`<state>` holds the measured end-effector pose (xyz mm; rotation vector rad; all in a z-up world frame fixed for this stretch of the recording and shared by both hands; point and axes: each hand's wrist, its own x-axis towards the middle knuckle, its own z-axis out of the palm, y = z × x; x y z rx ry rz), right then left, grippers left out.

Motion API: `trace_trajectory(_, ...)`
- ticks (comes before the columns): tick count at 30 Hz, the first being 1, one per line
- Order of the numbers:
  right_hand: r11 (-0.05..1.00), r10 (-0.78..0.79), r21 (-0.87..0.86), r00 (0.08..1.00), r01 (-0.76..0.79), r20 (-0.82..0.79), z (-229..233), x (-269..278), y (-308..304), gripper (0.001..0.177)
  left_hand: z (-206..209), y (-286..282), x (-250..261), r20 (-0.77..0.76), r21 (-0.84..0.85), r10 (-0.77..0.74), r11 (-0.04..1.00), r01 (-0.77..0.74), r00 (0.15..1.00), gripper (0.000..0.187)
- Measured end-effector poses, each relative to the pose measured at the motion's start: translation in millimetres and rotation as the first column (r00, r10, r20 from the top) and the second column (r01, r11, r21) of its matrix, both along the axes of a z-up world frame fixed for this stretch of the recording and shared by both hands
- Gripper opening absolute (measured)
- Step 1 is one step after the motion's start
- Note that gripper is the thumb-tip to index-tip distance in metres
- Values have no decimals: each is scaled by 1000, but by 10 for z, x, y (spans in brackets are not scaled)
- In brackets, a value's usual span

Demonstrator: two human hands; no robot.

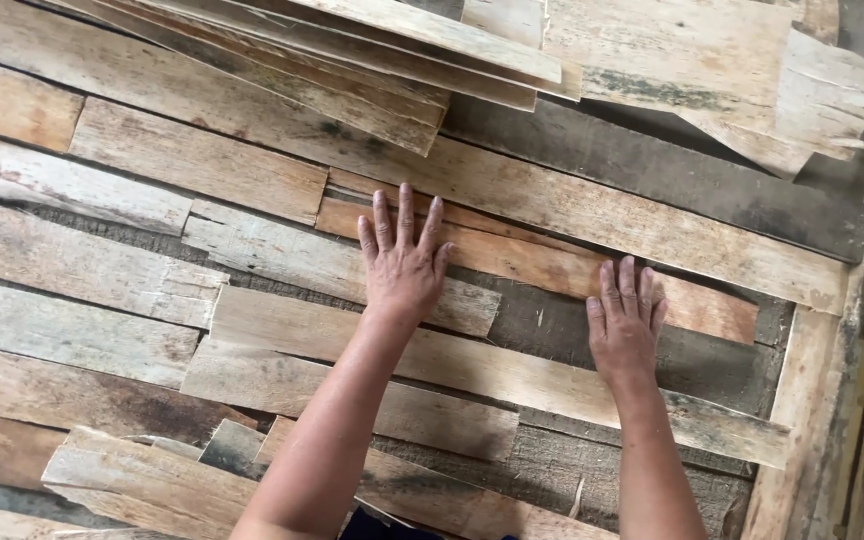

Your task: Sorting, aligning, and trimming thin wood strips on a wooden surface in a workshop.

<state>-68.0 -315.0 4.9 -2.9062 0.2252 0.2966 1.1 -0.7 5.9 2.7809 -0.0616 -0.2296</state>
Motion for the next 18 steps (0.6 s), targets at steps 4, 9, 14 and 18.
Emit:
trace_trajectory(4,1000,28,-13,999,-28,21,-80,9,-59,59,0,0,10,2,9,4,1000,-4,1000,64)
trace_trajectory(9,999,28,-37,1000,-27,10,-15,36,-21,58,89,-11,11,-28,-12,-13,1000,12,1000,63)
trace_trajectory(14,990,78,-116,997,-75,26,-60,21,-60,60,-1,-42,25,-33,23,17,1000,-17,999,65)
trace_trajectory(18,992,67,-110,997,-64,24,-95,7,-89,60,65,-64,9,-31,23,8,1000,-8,999,67)
